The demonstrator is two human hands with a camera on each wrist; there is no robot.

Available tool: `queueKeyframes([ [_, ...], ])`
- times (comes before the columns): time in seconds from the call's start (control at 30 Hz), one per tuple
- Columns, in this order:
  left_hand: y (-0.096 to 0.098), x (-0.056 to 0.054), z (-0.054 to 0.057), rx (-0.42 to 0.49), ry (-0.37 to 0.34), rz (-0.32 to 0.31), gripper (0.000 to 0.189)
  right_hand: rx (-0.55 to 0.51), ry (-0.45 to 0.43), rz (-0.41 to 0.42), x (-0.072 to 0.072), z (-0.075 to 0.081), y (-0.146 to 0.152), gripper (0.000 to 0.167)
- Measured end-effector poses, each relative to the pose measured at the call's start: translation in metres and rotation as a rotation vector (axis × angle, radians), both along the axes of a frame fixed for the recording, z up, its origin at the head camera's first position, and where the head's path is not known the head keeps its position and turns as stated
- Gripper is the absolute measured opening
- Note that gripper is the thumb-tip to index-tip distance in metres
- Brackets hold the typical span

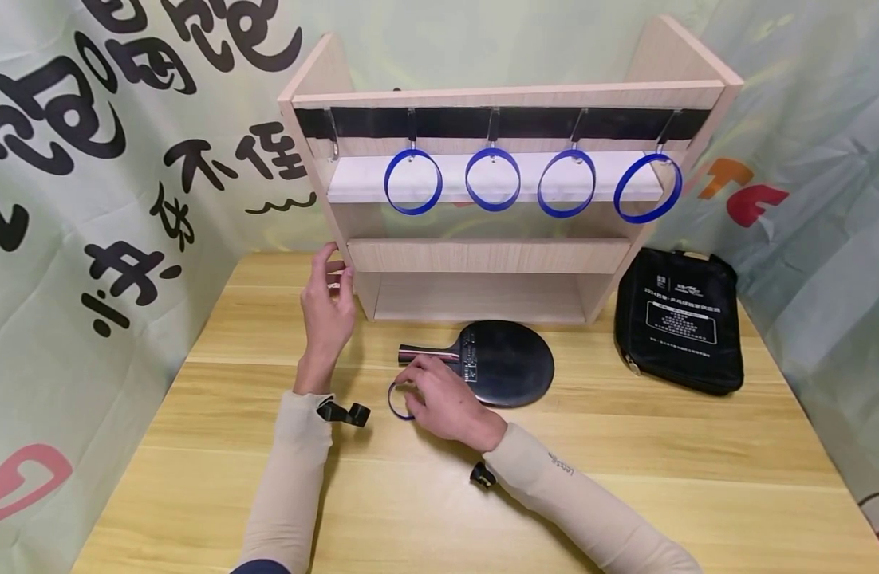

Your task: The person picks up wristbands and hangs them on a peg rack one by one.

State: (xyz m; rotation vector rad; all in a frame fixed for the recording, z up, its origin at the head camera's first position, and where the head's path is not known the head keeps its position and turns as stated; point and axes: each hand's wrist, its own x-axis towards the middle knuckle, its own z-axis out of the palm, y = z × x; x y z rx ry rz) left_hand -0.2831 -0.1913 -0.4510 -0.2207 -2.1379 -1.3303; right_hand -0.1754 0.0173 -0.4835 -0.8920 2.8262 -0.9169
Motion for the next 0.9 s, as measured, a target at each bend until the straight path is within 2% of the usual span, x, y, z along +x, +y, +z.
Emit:
queueKeyframes([
  [0.33, 0.0003, 0.0006, 0.0001, -0.005, -0.011, -0.002, 0.043, -0.043, -0.046, -0.033, -0.0011, 0.0004, -0.0019, 0.03],
  [0.77, -0.0013, -0.0002, -0.0014, 0.0, -0.023, 0.002, 0.043, 0.148, -0.032, -0.021, -0.0067, 0.0017, -0.0088, 0.015],
  [0.83, -0.0012, -0.0001, -0.0012, -0.001, -0.023, 0.002, 0.043, 0.149, -0.047, -0.014, -0.0073, 0.0018, -0.0082, 0.013],
  [0.9, -0.0011, -0.0001, -0.0006, -0.001, -0.021, 0.002, 0.044, 0.1, -0.072, -0.003, -0.0081, 0.0017, -0.0067, 0.01],
])
